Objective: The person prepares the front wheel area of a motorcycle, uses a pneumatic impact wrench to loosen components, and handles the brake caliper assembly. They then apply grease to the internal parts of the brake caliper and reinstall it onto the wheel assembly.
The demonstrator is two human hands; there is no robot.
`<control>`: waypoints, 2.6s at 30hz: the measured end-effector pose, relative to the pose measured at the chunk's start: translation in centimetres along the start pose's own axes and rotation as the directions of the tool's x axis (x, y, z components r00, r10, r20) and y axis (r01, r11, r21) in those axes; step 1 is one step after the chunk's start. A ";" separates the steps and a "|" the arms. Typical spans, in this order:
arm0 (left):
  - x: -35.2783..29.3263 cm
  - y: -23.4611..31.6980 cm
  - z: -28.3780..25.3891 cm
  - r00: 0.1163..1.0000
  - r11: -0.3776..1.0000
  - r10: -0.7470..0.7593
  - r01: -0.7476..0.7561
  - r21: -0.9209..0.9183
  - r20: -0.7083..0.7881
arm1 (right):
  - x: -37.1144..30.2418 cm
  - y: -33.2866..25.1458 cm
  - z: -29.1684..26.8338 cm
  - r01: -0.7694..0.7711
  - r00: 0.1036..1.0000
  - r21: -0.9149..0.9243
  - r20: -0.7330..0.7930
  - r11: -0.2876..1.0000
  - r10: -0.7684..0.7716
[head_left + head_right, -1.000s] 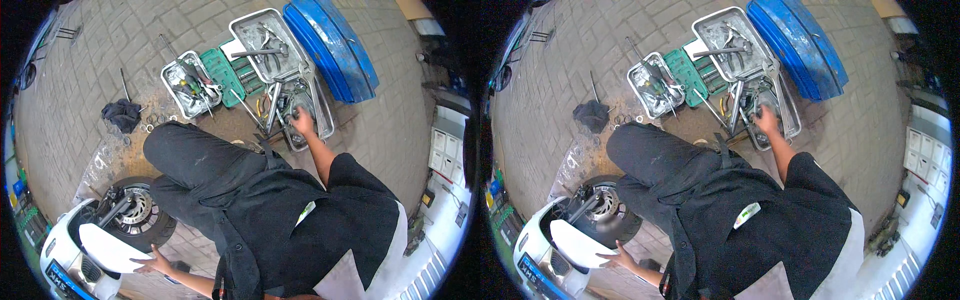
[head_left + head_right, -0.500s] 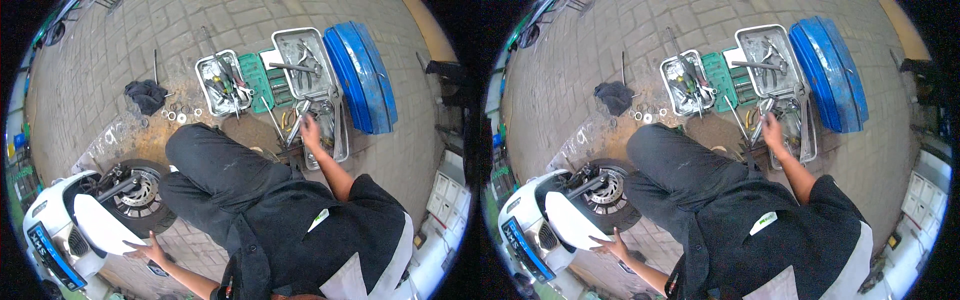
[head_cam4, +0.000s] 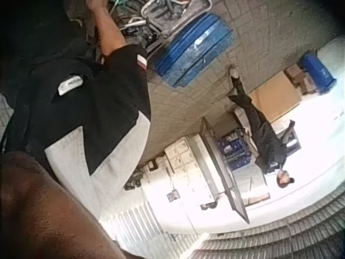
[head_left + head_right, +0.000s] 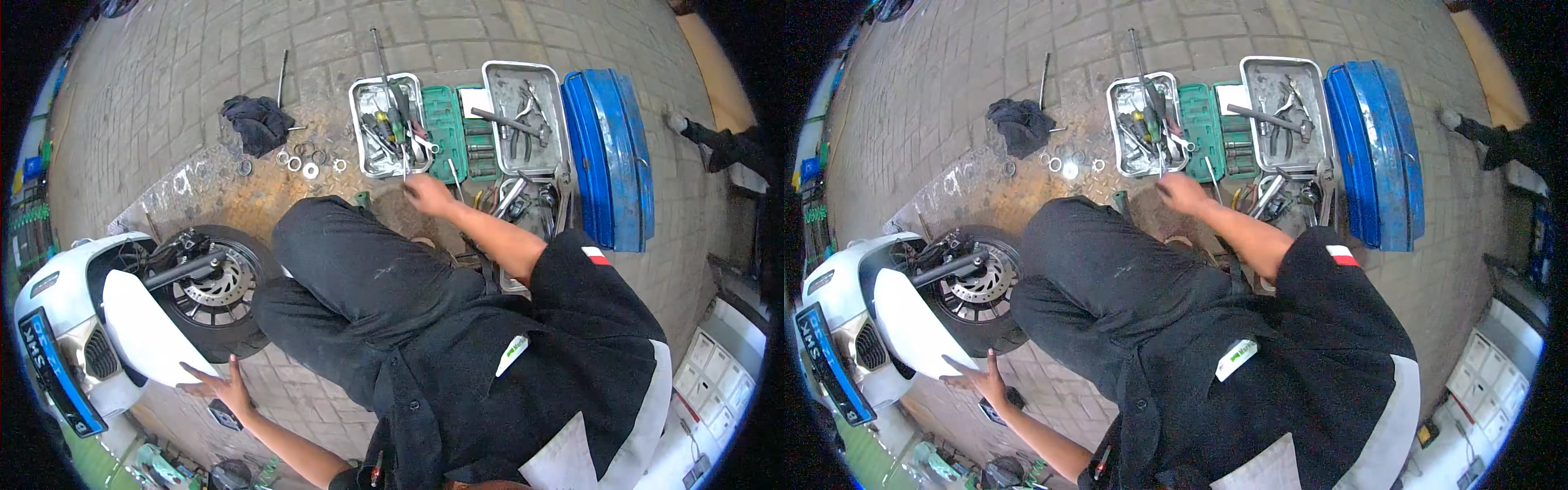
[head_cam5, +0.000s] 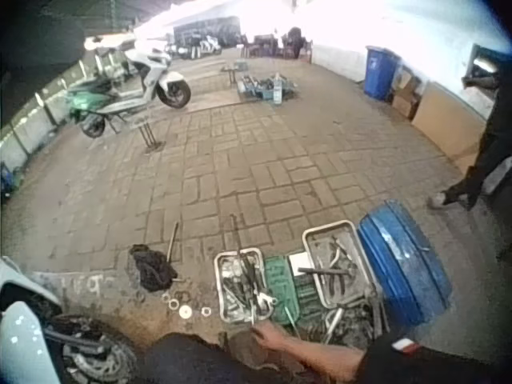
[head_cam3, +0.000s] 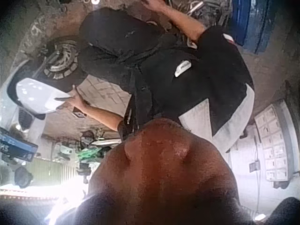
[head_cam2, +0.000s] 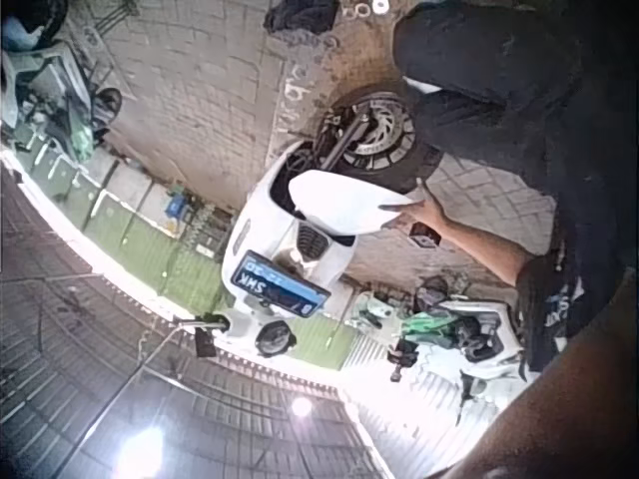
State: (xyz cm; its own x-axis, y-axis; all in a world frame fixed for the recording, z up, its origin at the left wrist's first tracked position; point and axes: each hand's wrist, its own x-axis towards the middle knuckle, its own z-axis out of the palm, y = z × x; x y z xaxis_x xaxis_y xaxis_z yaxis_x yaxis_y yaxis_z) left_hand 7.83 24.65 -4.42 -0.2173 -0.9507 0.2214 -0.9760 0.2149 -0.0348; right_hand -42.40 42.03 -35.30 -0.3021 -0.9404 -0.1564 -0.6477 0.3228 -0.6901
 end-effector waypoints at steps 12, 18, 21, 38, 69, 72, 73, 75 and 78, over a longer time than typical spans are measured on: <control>-0.2 1.8 -0.5 0.997 0.997 -0.056 0.060 -0.058 0.060 | -19.4 7.1 1.7 0.525 0.686 -0.474 0.727 0.707 -0.023; 0.2 1.8 -0.4 0.992 0.996 -0.087 0.087 0.004 0.092 | -23.3 10.6 -0.1 0.524 0.681 -0.487 0.732 0.698 0.000; 0.1 1.6 -0.3 0.994 0.997 -0.082 0.082 -0.005 0.077 | -23.7 9.7 -5.5 0.332 0.807 -0.457 0.591 0.826 0.003; 0.2 1.3 0.2 1.000 1.000 -0.024 0.024 0.020 0.014 | -5.4 5.2 -5.6 -0.006 0.994 -0.171 0.104 0.985 0.024; 0.3 0.6 0.5 0.990 0.956 -0.098 0.122 -0.267 0.100 | 11.4 4.7 -1.3 -0.284 0.959 -0.474 -0.134 0.833 0.250; 0.3 0.3 0.6 0.990 0.937 -0.092 0.121 -0.329 0.103 | 10.0 4.8 -2.3 -0.250 0.954 -0.337 -0.246 0.908 0.172; 0.4 0.4 0.7 0.993 0.923 -0.066 0.098 -0.372 0.097 | 9.2 6.4 -2.9 -0.233 0.957 -0.380 -0.256 0.895 0.140; 0.1 0.1 0.4 0.995 0.970 -0.083 0.093 -0.224 0.055 | 7.4 6.4 -3.4 -0.195 0.955 -0.325 -0.278 0.925 0.103; 0.0 -0.2 0.7 0.997 0.993 -0.077 0.078 -0.086 0.016 | 5.5 5.5 -3.5 -0.110 0.949 -0.283 -0.314 0.953 0.017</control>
State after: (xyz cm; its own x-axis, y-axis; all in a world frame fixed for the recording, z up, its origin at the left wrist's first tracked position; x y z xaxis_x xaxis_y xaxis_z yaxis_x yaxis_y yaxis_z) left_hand 8.05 24.48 -5.10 -0.1413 -0.9679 0.2079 -0.9851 0.1582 0.0668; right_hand -50.11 38.98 -37.54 -0.5171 -0.8536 0.0620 -0.7819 0.4417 -0.4399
